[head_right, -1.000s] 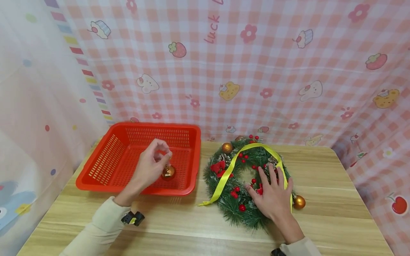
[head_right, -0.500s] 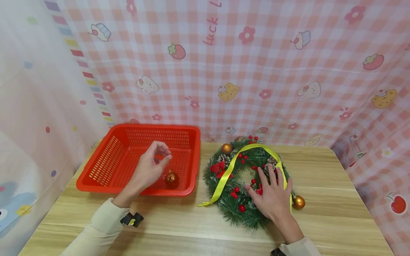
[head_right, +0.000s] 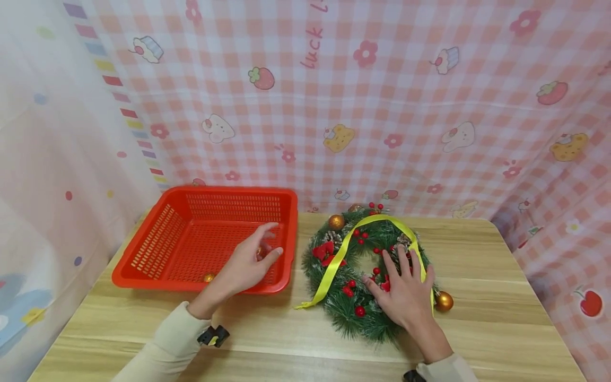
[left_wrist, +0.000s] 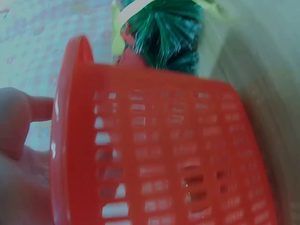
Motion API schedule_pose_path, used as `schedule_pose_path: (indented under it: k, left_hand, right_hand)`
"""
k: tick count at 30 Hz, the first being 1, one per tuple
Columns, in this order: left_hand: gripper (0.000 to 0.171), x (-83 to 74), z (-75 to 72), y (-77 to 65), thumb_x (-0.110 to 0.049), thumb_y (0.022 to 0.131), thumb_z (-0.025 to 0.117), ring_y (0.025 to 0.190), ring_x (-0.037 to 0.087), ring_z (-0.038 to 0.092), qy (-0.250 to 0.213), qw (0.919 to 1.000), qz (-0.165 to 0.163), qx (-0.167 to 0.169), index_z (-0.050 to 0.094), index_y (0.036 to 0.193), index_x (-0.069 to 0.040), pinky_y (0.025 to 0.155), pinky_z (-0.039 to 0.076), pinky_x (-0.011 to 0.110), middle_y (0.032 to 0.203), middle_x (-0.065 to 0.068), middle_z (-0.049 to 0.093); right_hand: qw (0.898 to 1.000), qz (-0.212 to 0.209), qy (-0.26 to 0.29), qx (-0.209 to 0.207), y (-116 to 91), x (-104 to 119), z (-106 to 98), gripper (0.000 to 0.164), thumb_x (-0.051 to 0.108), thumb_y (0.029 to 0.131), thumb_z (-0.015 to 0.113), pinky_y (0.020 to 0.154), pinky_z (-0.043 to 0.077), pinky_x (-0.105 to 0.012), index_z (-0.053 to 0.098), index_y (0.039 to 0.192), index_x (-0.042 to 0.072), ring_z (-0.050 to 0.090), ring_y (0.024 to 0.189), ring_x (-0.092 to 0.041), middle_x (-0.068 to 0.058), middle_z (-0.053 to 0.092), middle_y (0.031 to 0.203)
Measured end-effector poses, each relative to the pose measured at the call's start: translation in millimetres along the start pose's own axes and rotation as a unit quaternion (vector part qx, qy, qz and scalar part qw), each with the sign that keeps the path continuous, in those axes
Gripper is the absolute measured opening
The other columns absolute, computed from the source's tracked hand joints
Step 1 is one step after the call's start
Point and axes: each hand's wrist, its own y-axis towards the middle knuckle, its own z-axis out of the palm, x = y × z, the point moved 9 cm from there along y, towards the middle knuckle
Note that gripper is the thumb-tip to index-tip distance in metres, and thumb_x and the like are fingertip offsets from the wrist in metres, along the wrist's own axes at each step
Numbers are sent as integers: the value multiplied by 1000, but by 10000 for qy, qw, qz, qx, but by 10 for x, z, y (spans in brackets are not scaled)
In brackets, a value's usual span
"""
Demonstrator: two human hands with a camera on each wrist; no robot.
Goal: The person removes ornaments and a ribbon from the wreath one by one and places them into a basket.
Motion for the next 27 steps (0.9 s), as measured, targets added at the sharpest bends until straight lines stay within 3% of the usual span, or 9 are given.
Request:
schedule_pose_path:
  k: [5, 10, 17, 24, 27]
  left_hand:
    - [71, 36, 291, -32, -45, 98, 57, 133, 33, 49, 757, 9947, -479, 512, 27, 157, -20, 106, 41, 56, 149, 13, 46]
    - [82, 79, 467, -31, -61, 96, 49, 128, 35, 52, 1269, 9866, -646, 801, 15, 160, -24, 103, 43, 57, 150, 13, 45]
    - [80, 87, 494, -22, -61, 97, 45, 121, 38, 57, 1594, 9808, -638, 927, 10, 160, -28, 97, 48, 54, 148, 16, 47]
    - [79, 90, 508, -18, -58, 98, 46, 113, 37, 61, 1642, 9794, -633, 988, 9, 161, -27, 91, 52, 51, 146, 17, 49]
    - [78, 89, 504, -2, -56, 99, 48, 113, 38, 61, 1655, 9796, -610, 961, 10, 160, -27, 90, 52, 51, 147, 16, 48]
  right_hand:
    - [9998, -73, -71, 199, -9, -12, 34, 85, 66, 93, 49, 106, 6, -77, 35, 153, 8, 8, 146, -50, -26, 19, 160]
    - [9992, -196, -99, 336, -24, -38, 37, 86, 66, 93, 50, 106, 5, -77, 34, 154, 8, 7, 146, -50, -25, 16, 161]
    - [9971, -674, -76, 353, -12, -47, 4, 81, 60, 94, 54, 107, 7, -74, 34, 154, 9, 7, 146, -48, -23, 18, 161]
    - [9899, -1413, 54, 90, 24, -130, -91, 75, 48, 90, 66, 108, 13, -72, 42, 150, 10, 18, 145, -44, -19, 27, 159]
    - [9890, -1471, 177, -24, 28, -152, -139, 77, 47, 89, 68, 111, 9, -72, 41, 150, 10, 17, 146, -45, -19, 26, 160]
